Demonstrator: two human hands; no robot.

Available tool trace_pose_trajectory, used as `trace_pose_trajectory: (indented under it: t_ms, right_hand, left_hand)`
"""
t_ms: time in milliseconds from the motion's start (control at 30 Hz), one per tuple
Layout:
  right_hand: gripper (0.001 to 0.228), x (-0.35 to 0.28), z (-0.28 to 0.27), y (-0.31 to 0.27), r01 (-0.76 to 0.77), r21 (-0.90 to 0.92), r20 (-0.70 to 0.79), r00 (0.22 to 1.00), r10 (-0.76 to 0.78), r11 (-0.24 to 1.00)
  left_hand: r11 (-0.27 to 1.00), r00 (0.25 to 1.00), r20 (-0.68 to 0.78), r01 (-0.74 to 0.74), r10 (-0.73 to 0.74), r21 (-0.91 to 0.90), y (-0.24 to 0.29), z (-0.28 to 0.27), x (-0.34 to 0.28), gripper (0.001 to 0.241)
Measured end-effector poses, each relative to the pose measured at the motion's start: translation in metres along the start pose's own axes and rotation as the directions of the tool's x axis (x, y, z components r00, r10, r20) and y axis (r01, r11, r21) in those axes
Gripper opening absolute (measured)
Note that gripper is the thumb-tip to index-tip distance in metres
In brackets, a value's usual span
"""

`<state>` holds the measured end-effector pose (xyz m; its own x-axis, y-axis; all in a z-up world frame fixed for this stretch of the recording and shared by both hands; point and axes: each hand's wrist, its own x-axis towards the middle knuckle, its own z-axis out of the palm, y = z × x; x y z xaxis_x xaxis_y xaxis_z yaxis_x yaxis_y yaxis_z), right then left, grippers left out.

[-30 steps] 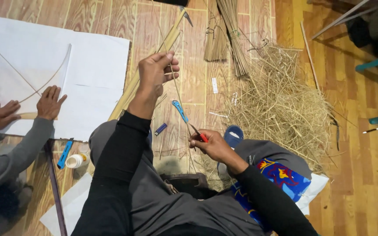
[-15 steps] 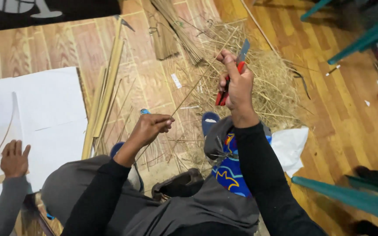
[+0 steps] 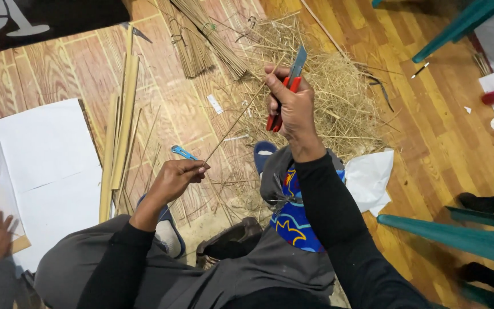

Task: A person sits on the floor and uses a utility knife to shave and peel thin bamboo sticks, likely preparing them for kite making or other crafts.

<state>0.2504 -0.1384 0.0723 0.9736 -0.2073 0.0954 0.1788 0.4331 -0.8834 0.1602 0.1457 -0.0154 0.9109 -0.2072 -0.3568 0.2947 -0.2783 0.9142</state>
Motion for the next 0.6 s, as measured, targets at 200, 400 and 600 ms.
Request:
trace_pose_trajectory:
  t_ms: [200, 400, 600]
  right_hand:
    - [0.019, 0.001, -0.003, 0.006, 0.097, -0.051, -0.034, 0.995, -0.099, 0.994]
    - [0.031, 0.005, -0.010, 0.008, 0.107, 0.036, 0.044, 0.993, -0.108, 0.994]
    - [0.019, 0.003, -0.008, 0.008, 0.056, 0.120, 0.007, 0.998, -0.057, 0.991]
  left_hand:
    - [0.999, 0.999, 0.030, 0.020, -0.021, 0.029, 0.002, 0.002, -0.001, 0.020]
    - [0.996, 0.998, -0.018, -0.054, 0.055, 0.067, 0.011, -0.006, -0.005, 0.020]
    - [0.955, 0.967, -0.173, -0.139, 0.188, 0.262, 0.011, -0.033, -0.002, 0.019]
